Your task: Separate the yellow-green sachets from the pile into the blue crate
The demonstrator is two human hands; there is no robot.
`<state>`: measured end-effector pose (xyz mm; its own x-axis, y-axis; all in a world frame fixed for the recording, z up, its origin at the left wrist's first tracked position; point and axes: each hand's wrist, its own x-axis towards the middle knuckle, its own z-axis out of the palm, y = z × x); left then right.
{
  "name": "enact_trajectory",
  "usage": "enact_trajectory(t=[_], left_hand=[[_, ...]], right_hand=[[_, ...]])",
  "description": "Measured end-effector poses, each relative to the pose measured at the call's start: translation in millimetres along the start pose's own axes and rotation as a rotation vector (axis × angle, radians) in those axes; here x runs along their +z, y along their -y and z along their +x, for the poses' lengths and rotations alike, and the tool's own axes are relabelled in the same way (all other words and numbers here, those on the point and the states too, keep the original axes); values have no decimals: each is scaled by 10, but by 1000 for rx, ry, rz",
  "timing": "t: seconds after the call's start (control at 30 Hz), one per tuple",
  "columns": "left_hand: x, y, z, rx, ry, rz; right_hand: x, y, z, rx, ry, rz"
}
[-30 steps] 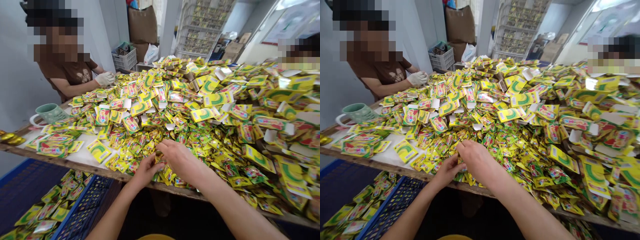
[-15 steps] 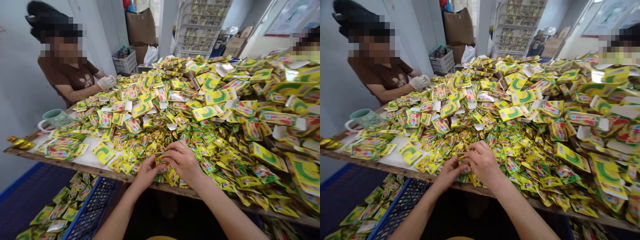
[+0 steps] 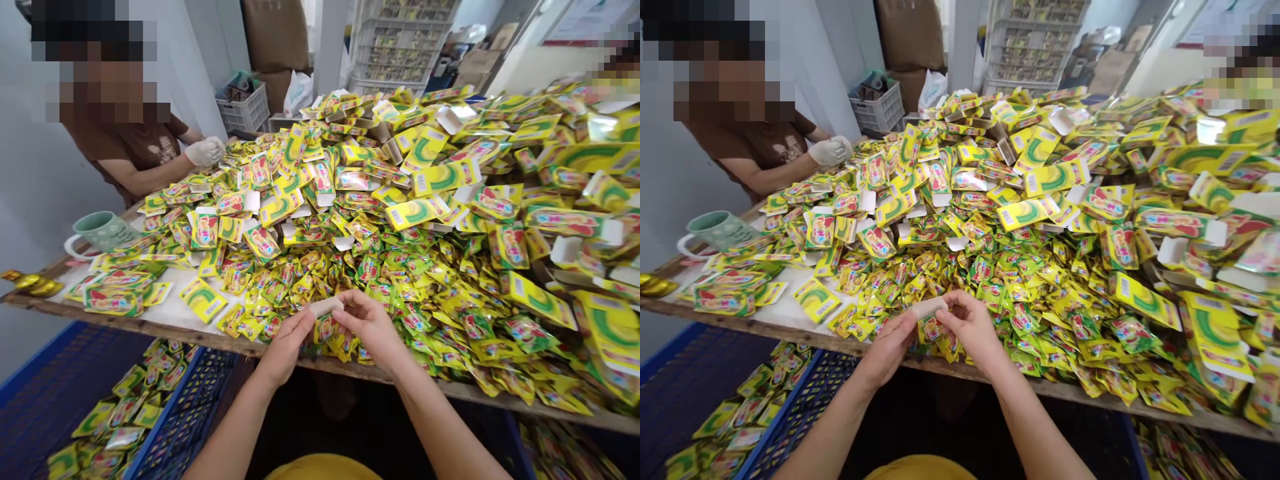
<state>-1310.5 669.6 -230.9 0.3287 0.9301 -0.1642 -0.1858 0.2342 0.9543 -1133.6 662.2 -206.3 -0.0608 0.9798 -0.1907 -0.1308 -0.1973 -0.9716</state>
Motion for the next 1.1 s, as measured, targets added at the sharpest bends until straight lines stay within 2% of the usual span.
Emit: enact_trajectory(t=[0.07,0.17,0.27,0.37,0.47,0.57,0.63,0.7,0.8,0.87,1.0,1.1], left_hand=[[6,-59,-2,-50,17,-51],[0,-163,15,-95,-56,-197],[-13,-281,-7,-92,-107,-283],[-55,-389,-64,-51,-164,-246],[-131,-440,-91,-61,-168,-224],[-170,-416,-67,-94,-120,-213],[-160,-361,-33,-71,-107,-216],[-143,-285,2,13,-176,-236],[-147,-168,39,147,-345,-162],[-166,-121,49,193,-395,-52],[-188,-134,70,211,-422,73],[-192,-188,105,144,-360,63]], right_hand=[[-15,17,3,108,102,167],[-18,72,-14,127,198,224],[67,93,-52,131,199,266],[229,61,-87,151,212,373],[393,-5,-60,157,191,336],[517,-70,73,123,66,137],[570,-95,197,10,-65,-26],[589,-99,301,-126,-160,-134],[553,-68,347,-144,-87,-110],[511,-30,320,-92,-35,-69],[455,38,285,-11,-45,-20],[427,41,316,29,-23,12]])
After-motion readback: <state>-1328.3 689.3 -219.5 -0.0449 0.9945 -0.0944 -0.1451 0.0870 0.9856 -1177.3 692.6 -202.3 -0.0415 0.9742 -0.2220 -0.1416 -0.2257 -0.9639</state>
